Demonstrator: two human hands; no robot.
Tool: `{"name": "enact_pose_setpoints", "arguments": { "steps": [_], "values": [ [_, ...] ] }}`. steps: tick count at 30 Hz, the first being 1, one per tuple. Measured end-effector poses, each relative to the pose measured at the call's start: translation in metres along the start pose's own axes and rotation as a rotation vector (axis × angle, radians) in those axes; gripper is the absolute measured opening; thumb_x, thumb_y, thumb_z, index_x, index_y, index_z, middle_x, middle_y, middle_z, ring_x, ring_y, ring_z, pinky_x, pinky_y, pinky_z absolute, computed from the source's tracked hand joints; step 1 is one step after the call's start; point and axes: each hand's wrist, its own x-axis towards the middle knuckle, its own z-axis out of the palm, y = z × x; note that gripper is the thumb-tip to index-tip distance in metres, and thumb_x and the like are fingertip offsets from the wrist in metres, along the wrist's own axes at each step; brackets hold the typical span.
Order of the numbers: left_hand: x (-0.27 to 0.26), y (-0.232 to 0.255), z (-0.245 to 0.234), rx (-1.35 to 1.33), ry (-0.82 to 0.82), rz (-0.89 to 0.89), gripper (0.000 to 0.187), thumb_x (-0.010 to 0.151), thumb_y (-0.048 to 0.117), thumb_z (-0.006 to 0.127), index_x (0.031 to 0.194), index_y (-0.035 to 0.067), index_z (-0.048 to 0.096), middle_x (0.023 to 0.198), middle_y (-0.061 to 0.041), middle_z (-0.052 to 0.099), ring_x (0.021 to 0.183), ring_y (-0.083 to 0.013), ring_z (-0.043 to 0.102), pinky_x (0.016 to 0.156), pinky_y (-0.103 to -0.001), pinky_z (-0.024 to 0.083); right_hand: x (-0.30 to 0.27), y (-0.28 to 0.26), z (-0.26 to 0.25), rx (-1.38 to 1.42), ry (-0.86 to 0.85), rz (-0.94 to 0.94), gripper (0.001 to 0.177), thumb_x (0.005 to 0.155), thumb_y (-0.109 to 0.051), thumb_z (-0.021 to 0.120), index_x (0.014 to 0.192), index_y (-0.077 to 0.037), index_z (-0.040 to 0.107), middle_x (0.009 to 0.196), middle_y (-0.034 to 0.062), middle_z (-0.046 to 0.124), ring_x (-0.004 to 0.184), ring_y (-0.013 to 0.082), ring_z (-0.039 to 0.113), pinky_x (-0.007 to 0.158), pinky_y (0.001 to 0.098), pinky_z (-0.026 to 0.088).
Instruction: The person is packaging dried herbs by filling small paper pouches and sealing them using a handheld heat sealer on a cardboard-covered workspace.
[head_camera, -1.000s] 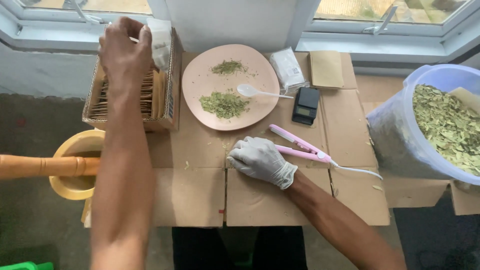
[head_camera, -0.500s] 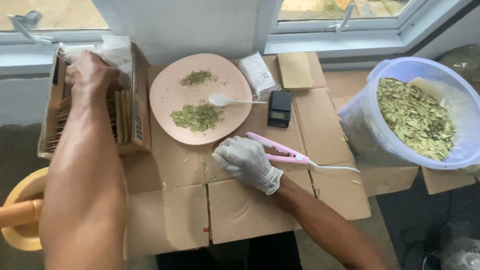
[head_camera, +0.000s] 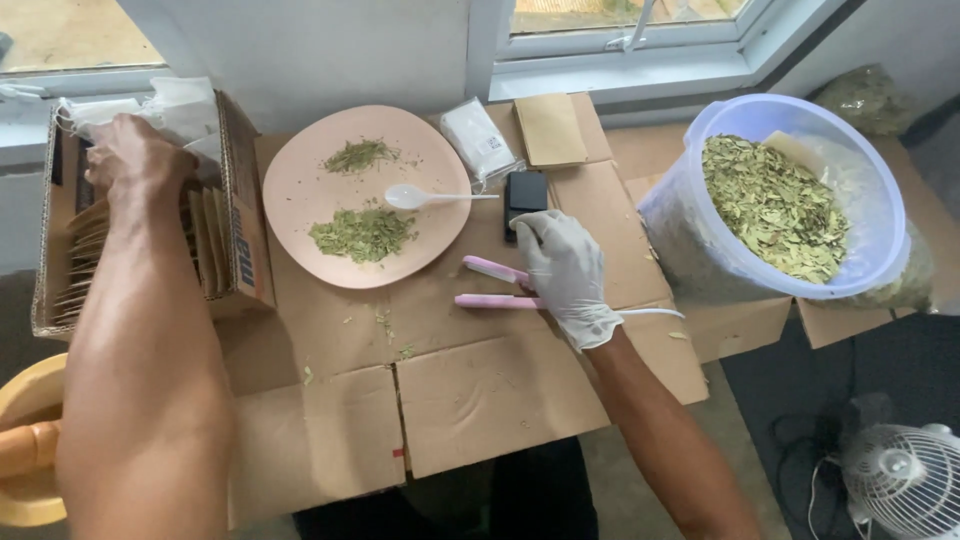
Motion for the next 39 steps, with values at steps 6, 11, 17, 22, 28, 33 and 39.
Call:
{"name": "enact_pose_setpoints", "arguments": {
  "steps": [6, 11, 17, 22, 28, 33, 39],
  "values": [
    [0.005, -0.003, -0.006, -0.059, 0.034, -0.025, 0.027, 0.091, 0.001, 0.092, 0.114, -0.004, 0.079, 0.123, -0.024, 0.066, 0.104, -0.0407, 0.069, 0.085, -0.045, 0.069, -0.010, 0.004, 0.011, -0.002, -0.090, 0.061, 0.023, 0.108, -0.030, 0.062, 0.107, -0.021, 0.083, 0.108, 0.0023, 0.081, 0.101, 0.0300, 0.075, 0.083, 0.0479, 0.055],
    [0.009, -0.011, -0.001, -0.158, 0.040, 0.030, 0.021, 0.091, -0.014, 0.077, 0.103, 0.004, 0.080, 0.099, -0.017, 0.077, 0.087, -0.0297, 0.075, 0.073, -0.036, 0.069, -0.014, 0.007, 0.015, -0.019, -0.090, 0.089, 0.023, 0.108, -0.031, 0.062, 0.106, -0.020, 0.082, 0.107, 0.0046, 0.081, 0.103, 0.0324, 0.074, 0.082, 0.0506, 0.055],
    [0.011, -0.020, 0.001, -0.153, 0.135, 0.085, 0.023, 0.098, -0.014, 0.075, 0.114, 0.002, 0.074, 0.101, -0.020, 0.076, 0.085, -0.0312, 0.075, 0.069, -0.039, 0.070, -0.021, 0.011, 0.024, -0.075, -0.048, 0.068, 0.021, 0.109, -0.034, 0.064, 0.106, -0.025, 0.083, 0.106, 0.0009, 0.080, 0.103, 0.0285, 0.075, 0.080, 0.0487, 0.054],
    [0.034, -0.031, 0.011, -0.164, 0.269, 0.101, 0.059, 0.088, -0.018, 0.081, 0.138, 0.007, 0.060, 0.105, -0.019, 0.078, 0.087, -0.0299, 0.080, 0.065, -0.039, 0.073, -0.020, 0.010, 0.021, -0.048, -0.069, 0.100, 0.022, 0.109, -0.035, 0.064, 0.107, -0.024, 0.083, 0.108, 0.0015, 0.081, 0.106, 0.0287, 0.075, 0.084, 0.0485, 0.054],
    [0.020, -0.026, -0.006, -0.117, 0.275, 0.259, 0.011, 0.102, 0.009, 0.092, 0.112, 0.009, 0.088, 0.099, -0.016, 0.087, 0.083, -0.0295, 0.084, 0.069, -0.035, 0.072, -0.019, 0.007, 0.020, -0.064, -0.035, 0.086, 0.022, 0.109, -0.033, 0.064, 0.103, -0.023, 0.082, 0.103, 0.0037, 0.081, 0.102, 0.0314, 0.075, 0.079, 0.0505, 0.054],
    [-0.018, 0.004, -0.043, -0.190, 0.320, 0.357, 0.010, 0.103, 0.006, 0.087, 0.112, 0.008, 0.085, 0.106, -0.015, 0.086, 0.089, -0.0311, 0.084, 0.082, -0.044, 0.072, -0.018, 0.006, 0.017, -0.048, -0.047, 0.085, 0.022, 0.110, -0.032, 0.064, 0.103, -0.022, 0.082, 0.104, 0.0046, 0.081, 0.101, 0.0324, 0.075, 0.080, 0.0501, 0.054],
    [-0.063, 0.036, -0.089, -0.091, 0.402, 0.756, 0.005, 0.105, 0.012, 0.088, 0.108, 0.013, 0.085, 0.119, -0.014, 0.077, 0.108, -0.0394, 0.068, 0.088, -0.063, 0.054, -0.013, 0.005, 0.009, 0.018, 0.035, -0.015, 0.017, 0.108, -0.026, 0.068, 0.105, -0.022, 0.084, 0.104, -0.0010, 0.081, 0.100, 0.0233, 0.076, 0.084, 0.0406, 0.055]
  ]
}}
